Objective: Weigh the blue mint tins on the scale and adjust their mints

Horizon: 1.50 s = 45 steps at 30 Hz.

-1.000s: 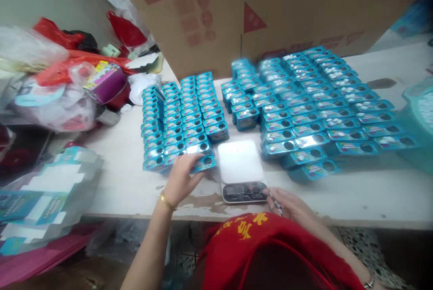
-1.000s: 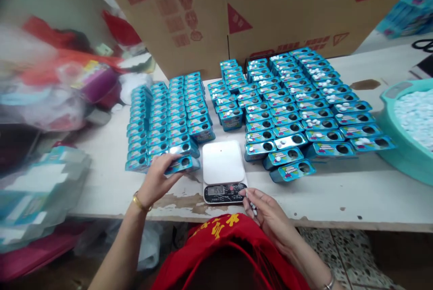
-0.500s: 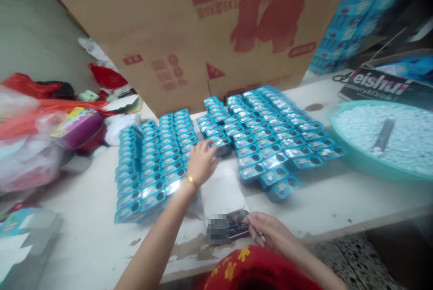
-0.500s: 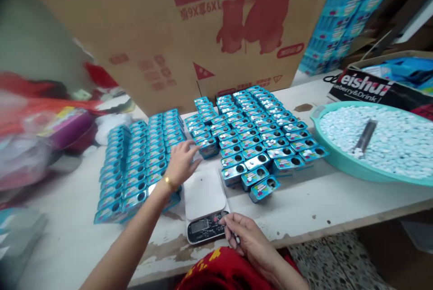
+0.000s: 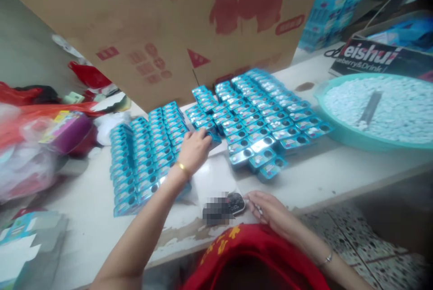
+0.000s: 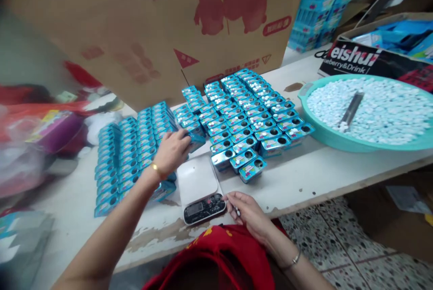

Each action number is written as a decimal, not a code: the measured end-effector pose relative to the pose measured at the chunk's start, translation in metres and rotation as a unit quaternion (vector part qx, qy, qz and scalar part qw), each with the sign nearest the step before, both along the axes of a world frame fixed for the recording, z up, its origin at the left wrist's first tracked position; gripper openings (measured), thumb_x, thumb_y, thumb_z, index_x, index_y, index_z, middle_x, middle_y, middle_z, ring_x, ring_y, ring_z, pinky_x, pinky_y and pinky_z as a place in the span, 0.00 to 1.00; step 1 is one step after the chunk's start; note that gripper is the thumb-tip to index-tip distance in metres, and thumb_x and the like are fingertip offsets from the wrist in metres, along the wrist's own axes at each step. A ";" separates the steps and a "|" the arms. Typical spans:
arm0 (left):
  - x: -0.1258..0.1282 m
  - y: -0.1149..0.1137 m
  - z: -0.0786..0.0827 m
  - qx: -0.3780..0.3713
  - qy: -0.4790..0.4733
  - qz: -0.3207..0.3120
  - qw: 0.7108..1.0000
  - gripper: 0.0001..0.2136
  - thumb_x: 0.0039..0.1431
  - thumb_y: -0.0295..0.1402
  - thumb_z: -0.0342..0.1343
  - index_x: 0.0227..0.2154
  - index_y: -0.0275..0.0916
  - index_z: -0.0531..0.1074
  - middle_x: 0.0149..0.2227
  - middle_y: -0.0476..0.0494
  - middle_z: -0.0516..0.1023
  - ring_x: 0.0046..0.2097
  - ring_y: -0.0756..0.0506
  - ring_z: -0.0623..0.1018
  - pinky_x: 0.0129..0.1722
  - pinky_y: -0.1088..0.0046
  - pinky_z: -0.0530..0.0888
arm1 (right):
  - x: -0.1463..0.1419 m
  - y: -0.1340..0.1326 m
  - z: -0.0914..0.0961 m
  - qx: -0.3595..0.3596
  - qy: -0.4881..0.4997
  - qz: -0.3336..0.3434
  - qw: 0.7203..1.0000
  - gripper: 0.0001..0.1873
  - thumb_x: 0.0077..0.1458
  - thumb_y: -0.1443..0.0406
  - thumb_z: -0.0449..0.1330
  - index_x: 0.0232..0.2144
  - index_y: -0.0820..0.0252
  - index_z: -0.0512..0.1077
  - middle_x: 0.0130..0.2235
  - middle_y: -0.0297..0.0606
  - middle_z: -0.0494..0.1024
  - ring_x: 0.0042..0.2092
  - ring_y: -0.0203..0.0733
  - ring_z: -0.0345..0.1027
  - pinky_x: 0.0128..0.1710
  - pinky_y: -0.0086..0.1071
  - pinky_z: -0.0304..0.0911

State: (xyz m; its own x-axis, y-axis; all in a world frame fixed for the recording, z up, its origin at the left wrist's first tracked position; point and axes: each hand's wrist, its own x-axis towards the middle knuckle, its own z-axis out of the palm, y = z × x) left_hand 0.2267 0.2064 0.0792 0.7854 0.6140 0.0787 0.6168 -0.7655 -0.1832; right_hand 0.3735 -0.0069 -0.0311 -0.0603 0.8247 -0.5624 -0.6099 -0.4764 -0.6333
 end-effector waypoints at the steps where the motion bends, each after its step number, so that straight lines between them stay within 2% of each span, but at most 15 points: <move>1: -0.005 -0.010 0.007 -0.014 0.019 -0.005 1.000 0.12 0.65 0.37 0.46 0.32 0.37 0.71 0.42 0.39 0.71 0.41 0.42 0.72 0.42 0.62 0.67 | 0.001 0.000 -0.002 -0.005 0.002 -0.010 1.000 0.22 0.45 0.52 0.68 0.34 0.64 0.73 0.25 0.31 0.66 0.23 0.27 0.52 0.19 0.21 0.42; 4: -0.015 -0.037 0.013 -0.072 0.083 -0.021 0.994 0.12 0.64 0.37 0.47 0.30 0.37 0.71 0.39 0.41 0.72 0.37 0.44 0.73 0.35 0.67 0.67 | 0.003 0.000 -0.008 -0.013 0.016 -0.021 1.000 0.20 0.44 0.54 0.69 0.33 0.64 0.73 0.26 0.32 0.66 0.24 0.27 0.54 0.19 0.21 0.44; 8: -0.020 -0.055 0.001 -0.120 0.101 -0.024 0.987 0.10 0.64 0.34 0.47 0.31 0.37 0.72 0.40 0.40 0.73 0.38 0.43 0.75 0.36 0.66 0.70 | 0.004 -0.004 -0.013 -0.007 0.019 -0.021 1.000 0.19 0.45 0.56 0.68 0.34 0.65 0.74 0.25 0.32 0.67 0.23 0.28 0.55 0.19 0.22 0.45; 12: -0.033 -0.069 0.005 -0.101 -0.047 -0.023 0.993 0.12 0.62 0.38 0.50 0.43 0.38 0.70 0.53 0.35 0.69 0.51 0.39 0.72 0.49 0.59 0.70 | 0.006 -0.007 -0.014 -0.010 0.005 -0.031 0.999 0.20 0.45 0.57 0.67 0.38 0.65 0.75 0.25 0.33 0.68 0.23 0.28 0.55 0.19 0.22 0.45; 15: -0.061 -0.092 0.002 -0.110 -0.179 0.042 0.977 0.13 0.63 0.37 0.49 0.48 0.38 0.67 0.51 0.37 0.72 0.52 0.41 0.72 0.51 0.62 0.70 | 0.008 -0.004 -0.015 -0.007 -0.028 -0.036 0.999 0.22 0.46 0.56 0.66 0.40 0.65 0.75 0.25 0.33 0.68 0.23 0.28 0.54 0.18 0.23 0.45; 17: -0.085 -0.111 -0.016 -0.144 -0.213 0.130 0.958 0.12 0.64 0.35 0.46 0.46 0.38 0.69 0.45 0.39 0.76 0.46 0.43 0.75 0.47 0.64 0.72 | 0.011 0.001 -0.018 -0.006 -0.048 -0.033 0.998 0.22 0.45 0.56 0.65 0.40 0.65 0.76 0.25 0.33 0.68 0.23 0.28 0.54 0.18 0.23 0.45; 20: -0.116 -0.133 -0.062 -0.231 -0.214 0.226 0.922 0.13 0.61 0.32 0.44 0.44 0.36 0.70 0.40 0.38 0.77 0.41 0.43 0.77 0.43 0.64 0.73 | 0.013 0.009 -0.024 -0.013 -0.064 -0.010 0.998 0.20 0.45 0.58 0.65 0.40 0.64 0.76 0.25 0.34 0.69 0.22 0.28 0.54 0.17 0.23 0.42; 23: -0.125 -0.141 -0.104 -0.287 -0.231 0.241 0.898 0.14 0.56 0.26 0.43 0.41 0.35 0.71 0.35 0.40 0.76 0.35 0.45 0.76 0.37 0.67 0.74 | 0.013 0.018 -0.031 -0.010 -0.074 0.025 0.997 0.19 0.45 0.59 0.65 0.39 0.64 0.77 0.23 0.33 0.69 0.20 0.27 0.51 0.16 0.22 0.39; 26: -0.118 -0.141 -0.119 -0.303 -0.244 0.224 0.894 0.14 0.53 0.23 0.42 0.36 0.36 0.72 0.31 0.43 0.74 0.32 0.47 0.74 0.35 0.70 0.73 | 0.013 0.022 -0.035 0.002 -0.083 0.056 0.995 0.16 0.45 0.60 0.65 0.36 0.64 0.78 0.23 0.34 0.69 0.20 0.28 0.52 0.16 0.23 0.39; 29: -0.108 -0.142 -0.117 -0.316 -0.251 0.207 0.891 0.14 0.50 0.21 0.41 0.32 0.37 0.72 0.29 0.45 0.72 0.32 0.48 0.72 0.35 0.71 0.72 | 0.016 0.020 -0.035 0.010 -0.094 0.066 0.993 0.14 0.45 0.60 0.65 0.35 0.62 0.78 0.25 0.36 0.71 0.22 0.29 0.53 0.16 0.23 0.40; 34: -0.106 -0.150 -0.115 -0.331 -0.259 0.189 0.887 0.13 0.53 0.23 0.43 0.33 0.37 0.72 0.28 0.45 0.72 0.31 0.48 0.71 0.35 0.70 0.71 | 0.022 0.006 -0.027 0.007 -0.095 0.078 0.992 0.16 0.46 0.59 0.65 0.35 0.64 0.78 0.24 0.35 0.70 0.22 0.29 0.52 0.17 0.23 0.41; 36: -0.108 -0.149 -0.114 -0.329 -0.264 0.193 0.886 0.11 0.56 0.26 0.44 0.35 0.37 0.72 0.29 0.45 0.73 0.32 0.48 0.72 0.35 0.70 0.71 | 0.021 0.001 -0.021 -0.005 -0.100 0.060 0.993 0.18 0.46 0.58 0.65 0.37 0.65 0.77 0.23 0.33 0.68 0.22 0.28 0.51 0.18 0.23 0.40; 38: -0.108 -0.145 -0.109 -0.313 -0.292 0.207 0.880 0.12 0.59 0.30 0.47 0.42 0.36 0.71 0.33 0.43 0.74 0.32 0.48 0.73 0.35 0.70 0.72 | 0.018 -0.001 -0.012 -0.016 -0.118 0.018 0.993 0.19 0.46 0.57 0.65 0.39 0.64 0.76 0.23 0.31 0.67 0.21 0.27 0.51 0.18 0.23 0.39; 41: -0.101 -0.130 -0.097 -0.266 -0.388 0.201 0.859 0.21 0.58 0.38 0.55 0.53 0.36 0.65 0.40 0.41 0.73 0.38 0.47 0.74 0.36 0.71 0.73 | 0.010 0.001 0.004 -0.005 -0.109 -0.030 0.994 0.17 0.47 0.58 0.65 0.37 0.63 0.75 0.25 0.31 0.68 0.22 0.27 0.53 0.19 0.23 0.42; 45: -0.077 -0.104 -0.093 -0.238 -0.456 0.143 0.845 0.30 0.52 0.41 0.62 0.56 0.39 0.61 0.50 0.38 0.71 0.50 0.44 0.72 0.44 0.69 0.73 | -0.005 0.012 0.022 -0.009 0.026 -0.024 0.999 0.10 0.50 0.63 0.62 0.33 0.64 0.75 0.27 0.35 0.70 0.25 0.30 0.58 0.20 0.22 0.50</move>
